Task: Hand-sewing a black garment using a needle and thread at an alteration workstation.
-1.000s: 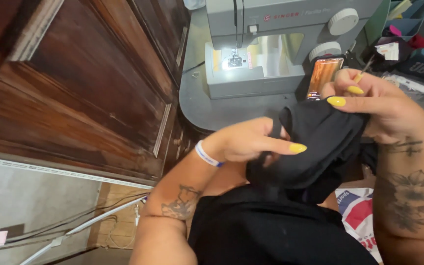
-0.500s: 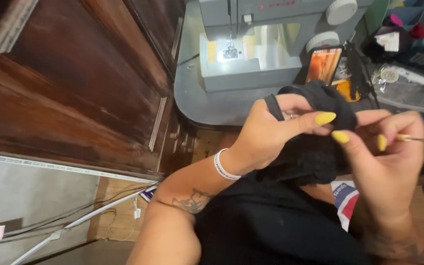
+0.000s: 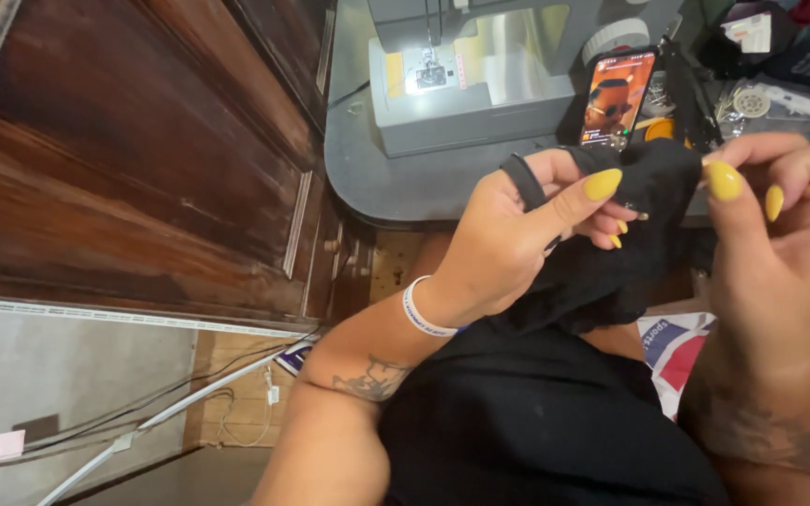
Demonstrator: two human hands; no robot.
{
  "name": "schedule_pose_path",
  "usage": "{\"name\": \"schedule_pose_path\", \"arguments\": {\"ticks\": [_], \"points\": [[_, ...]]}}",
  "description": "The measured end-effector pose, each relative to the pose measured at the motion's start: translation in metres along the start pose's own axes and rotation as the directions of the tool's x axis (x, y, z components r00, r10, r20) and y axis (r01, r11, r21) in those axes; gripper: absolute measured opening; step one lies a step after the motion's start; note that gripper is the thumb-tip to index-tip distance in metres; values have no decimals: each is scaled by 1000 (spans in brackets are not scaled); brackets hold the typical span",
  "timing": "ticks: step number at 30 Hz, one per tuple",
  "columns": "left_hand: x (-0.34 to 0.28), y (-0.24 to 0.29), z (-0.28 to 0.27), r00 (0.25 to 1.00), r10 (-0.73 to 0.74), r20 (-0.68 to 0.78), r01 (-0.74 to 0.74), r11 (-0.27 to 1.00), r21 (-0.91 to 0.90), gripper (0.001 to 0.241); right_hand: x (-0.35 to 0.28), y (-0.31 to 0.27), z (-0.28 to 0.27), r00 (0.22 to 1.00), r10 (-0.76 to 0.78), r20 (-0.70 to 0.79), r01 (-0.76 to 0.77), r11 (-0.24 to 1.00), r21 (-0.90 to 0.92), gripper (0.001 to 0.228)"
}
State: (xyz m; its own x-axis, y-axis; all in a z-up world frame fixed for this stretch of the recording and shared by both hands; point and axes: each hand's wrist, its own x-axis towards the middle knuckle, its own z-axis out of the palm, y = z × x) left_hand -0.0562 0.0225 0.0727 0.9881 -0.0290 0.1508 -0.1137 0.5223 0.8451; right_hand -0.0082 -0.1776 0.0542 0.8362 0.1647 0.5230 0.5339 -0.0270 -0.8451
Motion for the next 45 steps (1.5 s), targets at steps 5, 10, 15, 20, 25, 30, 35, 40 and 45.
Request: {"name": "schedule_pose_path", "arguments": {"ticks": [5, 10, 15, 20, 25, 30, 35, 40, 45], "points": [[-4, 2, 4, 997, 22, 74, -27, 997, 69, 25, -10, -11, 1, 975, 181, 132, -204, 961, 185, 38], [-6, 18, 7, 993, -78, 89, 46, 946, 320, 36, -7, 7, -9, 960, 219, 172, -268, 896, 355, 43], [-3, 29, 3, 970, -160, 182, 94, 941, 325, 26, -7, 26, -28, 977, 150, 151, -193, 925, 326, 38], [-2, 30, 13, 969, -185, 166, 123, 936, 329, 31, -8, 13, -26, 976, 161, 149, -202, 926, 319, 41], [-1, 23, 7, 957, -93, 275, 21, 966, 256, 25, -9, 19, -31, 975, 150, 164, -198, 924, 326, 39], [-3, -4, 1, 949, 176, 264, -258, 911, 322, 11, -1, 14, -22, 951, 224, 212, -301, 825, 479, 31], [9, -24, -3, 818, 521, 245, -564, 636, 527, 14, -3, 12, 10, 849, 315, 425, -528, 456, 717, 25], [12, -19, -10, 757, 469, 454, -646, 641, 414, 15, -14, 19, 1, 773, 396, 496, -609, 242, 756, 28], [-8, -19, 9, 896, 392, 209, -443, 828, 343, 6, -17, -21, 1, 914, 317, 253, -390, 860, 330, 21]]}}
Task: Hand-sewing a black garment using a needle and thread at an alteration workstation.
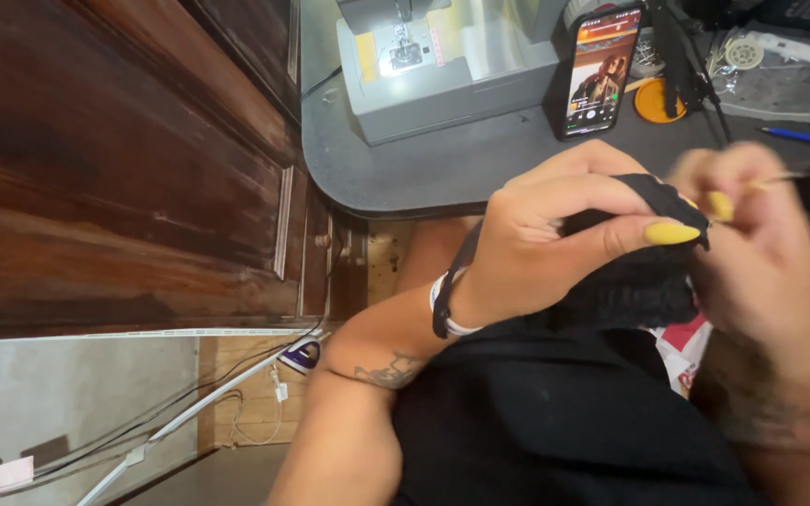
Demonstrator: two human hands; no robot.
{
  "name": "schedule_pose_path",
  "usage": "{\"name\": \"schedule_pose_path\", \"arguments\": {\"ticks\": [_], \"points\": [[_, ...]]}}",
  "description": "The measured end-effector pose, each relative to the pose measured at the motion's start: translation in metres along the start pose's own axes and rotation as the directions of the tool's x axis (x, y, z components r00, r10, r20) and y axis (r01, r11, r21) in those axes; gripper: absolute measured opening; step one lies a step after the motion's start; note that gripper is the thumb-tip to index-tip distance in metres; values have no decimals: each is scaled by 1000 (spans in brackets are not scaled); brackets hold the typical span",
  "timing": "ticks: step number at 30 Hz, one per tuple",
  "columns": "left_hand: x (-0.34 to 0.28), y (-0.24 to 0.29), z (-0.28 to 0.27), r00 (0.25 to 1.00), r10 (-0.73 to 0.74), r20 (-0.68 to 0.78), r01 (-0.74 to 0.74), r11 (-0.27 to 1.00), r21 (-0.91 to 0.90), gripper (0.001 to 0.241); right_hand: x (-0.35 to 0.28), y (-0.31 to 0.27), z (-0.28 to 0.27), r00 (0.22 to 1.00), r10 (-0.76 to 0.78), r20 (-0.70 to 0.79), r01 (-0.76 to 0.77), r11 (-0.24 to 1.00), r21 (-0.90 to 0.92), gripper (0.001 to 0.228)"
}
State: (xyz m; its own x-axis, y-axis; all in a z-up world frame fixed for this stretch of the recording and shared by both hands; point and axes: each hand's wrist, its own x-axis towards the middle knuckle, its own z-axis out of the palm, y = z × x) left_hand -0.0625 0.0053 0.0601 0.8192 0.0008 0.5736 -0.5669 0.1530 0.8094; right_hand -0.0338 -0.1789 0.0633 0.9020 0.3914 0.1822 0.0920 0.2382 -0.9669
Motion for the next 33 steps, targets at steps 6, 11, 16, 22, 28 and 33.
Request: {"name": "schedule_pose_path", "arguments": {"ticks": [6, 11, 16, 22, 28, 33], "points": [[-1, 6, 3, 998, 58, 12, -56, 991, -118, 5, -30, 24, -64, 993, -82, -84, 78, 996, -52, 73], [-1, 11, 7, 994, 101, 42, -98, 993, -69, 9, -51, 18, -45, 954, -216, -208, 140, 934, -327, 81], [-5, 13, 11, 993, 84, 80, -81, 996, -46, 8, -67, 15, 10, 828, -421, -371, 227, 857, -463, 52], [-7, 12, 17, 995, 95, 41, -90, 991, -103, 7, -89, 37, -16, 692, -568, -446, 228, 758, -612, 33], [-8, 11, 18, 994, 104, 19, -102, 989, -107, 8, -74, 26, -8, 709, -654, -263, 369, 662, -653, 14], [-8, 13, 16, 994, 99, 43, -92, 987, -133, 6, -75, 17, -6, 765, -604, -224, 340, 674, -656, 10]]}}
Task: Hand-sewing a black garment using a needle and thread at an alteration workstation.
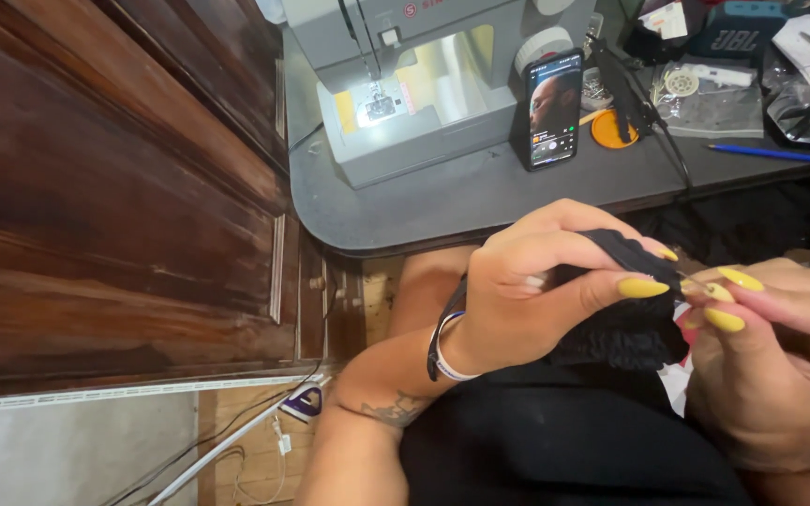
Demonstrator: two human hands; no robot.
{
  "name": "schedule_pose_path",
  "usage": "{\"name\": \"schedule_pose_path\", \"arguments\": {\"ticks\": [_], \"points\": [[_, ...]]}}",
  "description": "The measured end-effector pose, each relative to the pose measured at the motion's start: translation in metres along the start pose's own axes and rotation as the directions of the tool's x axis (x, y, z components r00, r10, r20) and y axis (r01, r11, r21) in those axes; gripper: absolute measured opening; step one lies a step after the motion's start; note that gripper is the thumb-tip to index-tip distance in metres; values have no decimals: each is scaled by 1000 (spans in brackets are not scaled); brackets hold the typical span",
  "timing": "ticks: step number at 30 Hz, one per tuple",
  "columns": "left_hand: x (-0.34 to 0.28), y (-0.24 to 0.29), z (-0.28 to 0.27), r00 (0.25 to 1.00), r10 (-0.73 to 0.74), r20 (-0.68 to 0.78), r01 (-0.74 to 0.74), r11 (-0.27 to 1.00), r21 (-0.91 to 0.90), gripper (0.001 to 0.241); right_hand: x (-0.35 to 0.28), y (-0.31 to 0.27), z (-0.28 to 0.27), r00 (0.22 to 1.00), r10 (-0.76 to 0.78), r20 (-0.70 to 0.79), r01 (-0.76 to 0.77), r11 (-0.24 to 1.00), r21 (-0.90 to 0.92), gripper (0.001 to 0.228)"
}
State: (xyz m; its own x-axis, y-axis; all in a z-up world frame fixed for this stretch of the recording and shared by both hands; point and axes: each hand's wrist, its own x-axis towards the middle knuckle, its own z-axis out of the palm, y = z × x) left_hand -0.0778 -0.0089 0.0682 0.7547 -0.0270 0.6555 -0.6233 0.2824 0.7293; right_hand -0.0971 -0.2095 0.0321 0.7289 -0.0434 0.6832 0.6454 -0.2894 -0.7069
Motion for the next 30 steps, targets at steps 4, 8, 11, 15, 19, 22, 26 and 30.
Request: {"name": "schedule_pose_path", "arguments": {"ticks": [4, 8, 11, 15, 19, 22, 26, 30], "points": [[0, 1, 0, 1000, 8, -1, -8, 1000, 13, 7, -9, -2, 0, 997, 56, -44, -58, 997, -48, 15], [0, 1, 1, 1000, 2, 8, -2, 1000, 6, 4, -10, -1, -3, 997, 52, -54, -56, 996, -66, 13], [1, 3, 1, 1000, -3, 9, 3, 1000, 15, 5, -12, 8, -3, 998, 26, -65, -29, 999, -45, 15], [2, 4, 3, 1000, 4, 7, -4, 999, 43, 7, -8, 2, -2, 999, 22, -50, -22, 1000, 0, 17], [2, 4, 2, 1000, 5, 6, -5, 1000, 27, 7, -14, 12, -4, 995, 19, -94, -20, 1000, -7, 17], [3, 5, 2, 1000, -4, 19, 3, 999, 47, 9, -13, 11, -1, 994, 12, -104, -11, 1000, 13, 17], [3, 7, 3, 999, -16, 28, 14, 997, 74, 13, -12, 8, 0, 995, 18, -102, -16, 1000, 19, 17], [3, 6, 3, 999, -27, 36, 26, 999, 44, 11, -9, 5, -1, 997, -1, -81, 1, 1000, -3, 16]]}}
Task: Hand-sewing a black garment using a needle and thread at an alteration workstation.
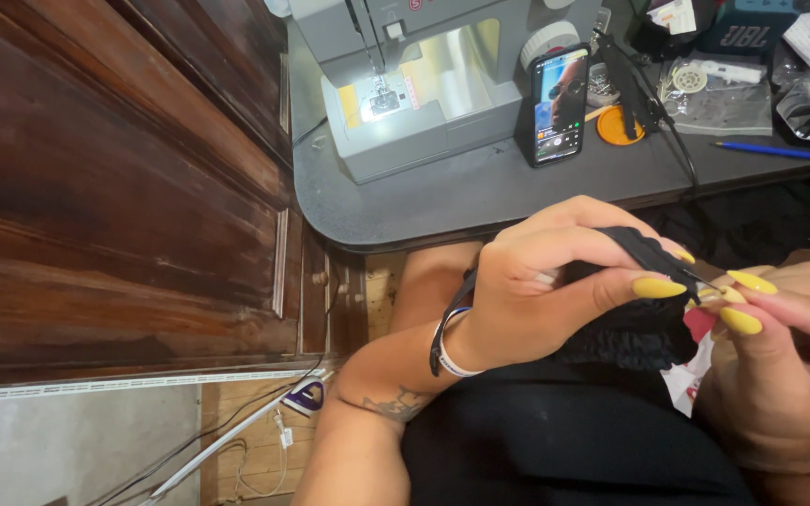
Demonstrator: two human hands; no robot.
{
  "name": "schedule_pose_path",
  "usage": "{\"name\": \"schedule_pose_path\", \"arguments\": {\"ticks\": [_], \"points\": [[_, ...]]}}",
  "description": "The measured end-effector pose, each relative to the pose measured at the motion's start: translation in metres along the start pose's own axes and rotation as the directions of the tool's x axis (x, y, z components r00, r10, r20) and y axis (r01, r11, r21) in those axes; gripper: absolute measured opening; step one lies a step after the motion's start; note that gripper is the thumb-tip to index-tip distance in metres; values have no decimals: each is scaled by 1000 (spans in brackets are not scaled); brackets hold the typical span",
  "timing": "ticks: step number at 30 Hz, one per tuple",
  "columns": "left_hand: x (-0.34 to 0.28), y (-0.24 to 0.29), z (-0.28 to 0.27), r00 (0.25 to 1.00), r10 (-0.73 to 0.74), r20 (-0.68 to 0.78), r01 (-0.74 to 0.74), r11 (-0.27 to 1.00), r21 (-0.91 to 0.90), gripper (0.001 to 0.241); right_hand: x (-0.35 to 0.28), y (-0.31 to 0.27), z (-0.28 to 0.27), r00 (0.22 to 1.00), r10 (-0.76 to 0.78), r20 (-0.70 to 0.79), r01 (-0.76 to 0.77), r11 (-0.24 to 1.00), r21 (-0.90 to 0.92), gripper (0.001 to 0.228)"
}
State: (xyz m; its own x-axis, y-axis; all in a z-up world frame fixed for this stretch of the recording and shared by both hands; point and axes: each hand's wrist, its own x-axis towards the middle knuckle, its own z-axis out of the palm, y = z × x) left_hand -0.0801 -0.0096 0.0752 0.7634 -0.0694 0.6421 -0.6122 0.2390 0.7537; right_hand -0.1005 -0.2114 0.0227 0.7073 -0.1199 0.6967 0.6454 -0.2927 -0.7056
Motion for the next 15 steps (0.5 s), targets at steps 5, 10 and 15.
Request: {"name": "schedule_pose_path", "arguments": {"ticks": [5, 10, 15], "points": [[0, 0, 0, 1000, -6, 6, 6, 1000, 25, 12, 1, -2, -7, 999, 14, 43, -13, 999, -40, 18], [0, 0, 1, 1000, -4, 0, 4, 999, 37, 11, 1, -4, -5, 999, 30, 23, -30, 999, -19, 18], [1, 0, 3, 1000, 12, -3, -11, 999, 36, 12, 4, -15, -16, 986, 119, 117, -107, 989, -106, 12]]}}
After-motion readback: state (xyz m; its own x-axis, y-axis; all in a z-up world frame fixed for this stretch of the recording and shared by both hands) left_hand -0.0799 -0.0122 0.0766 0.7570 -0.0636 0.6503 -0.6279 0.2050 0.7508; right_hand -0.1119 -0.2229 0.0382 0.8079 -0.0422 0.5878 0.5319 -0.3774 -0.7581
